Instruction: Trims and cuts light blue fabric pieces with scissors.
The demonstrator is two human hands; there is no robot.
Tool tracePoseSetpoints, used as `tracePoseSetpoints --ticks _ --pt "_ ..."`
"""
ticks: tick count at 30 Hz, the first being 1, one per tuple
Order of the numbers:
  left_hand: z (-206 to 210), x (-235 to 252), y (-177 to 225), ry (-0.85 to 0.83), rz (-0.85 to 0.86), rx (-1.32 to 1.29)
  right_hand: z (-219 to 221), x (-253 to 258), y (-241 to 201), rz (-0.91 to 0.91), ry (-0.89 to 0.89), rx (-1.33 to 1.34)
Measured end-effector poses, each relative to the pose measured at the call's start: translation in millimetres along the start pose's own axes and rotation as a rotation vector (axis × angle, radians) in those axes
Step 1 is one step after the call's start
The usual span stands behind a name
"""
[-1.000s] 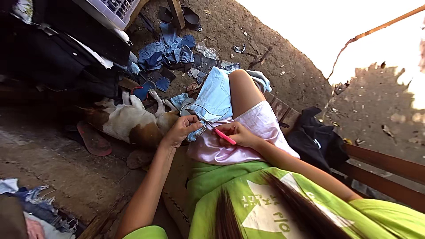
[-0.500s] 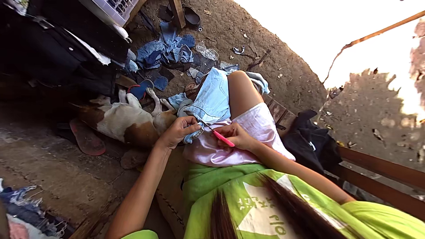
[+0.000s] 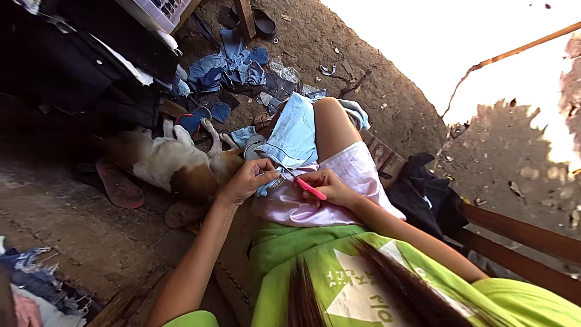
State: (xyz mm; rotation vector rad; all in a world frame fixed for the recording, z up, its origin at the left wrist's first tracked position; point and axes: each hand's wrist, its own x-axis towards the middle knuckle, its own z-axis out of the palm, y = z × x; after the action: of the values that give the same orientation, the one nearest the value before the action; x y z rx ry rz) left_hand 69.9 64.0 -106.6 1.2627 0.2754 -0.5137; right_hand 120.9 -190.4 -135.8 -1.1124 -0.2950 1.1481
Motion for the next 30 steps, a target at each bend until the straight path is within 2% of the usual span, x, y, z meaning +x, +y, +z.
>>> tracePoseSetpoints --ticks 7,12,15,20,24,30 --pt "6 -3 2 -0.002 0.048 0.065 8 14 -13 0.109 -0.011 0.094" --pt "-1 -4 2 -0.022 0.048 0.056 0 7 1 0.003 -0.024 0.143" --pt "-8 -15 5 -0.007 0.050 0.073 -5 2 -4 0.055 -0.026 0.107" --pt "-6 -13 -11 0.185 0.118 0.198 -3 9 -20 0.186 0.006 0.038" --pt "-4 11 -34 0.426 0.210 0.271 -4 13 -28 0.172 0.108 0.004" --pt "-9 20 -27 0.614 0.297 0.314 -11 6 -24 0.101 0.165 0.093"
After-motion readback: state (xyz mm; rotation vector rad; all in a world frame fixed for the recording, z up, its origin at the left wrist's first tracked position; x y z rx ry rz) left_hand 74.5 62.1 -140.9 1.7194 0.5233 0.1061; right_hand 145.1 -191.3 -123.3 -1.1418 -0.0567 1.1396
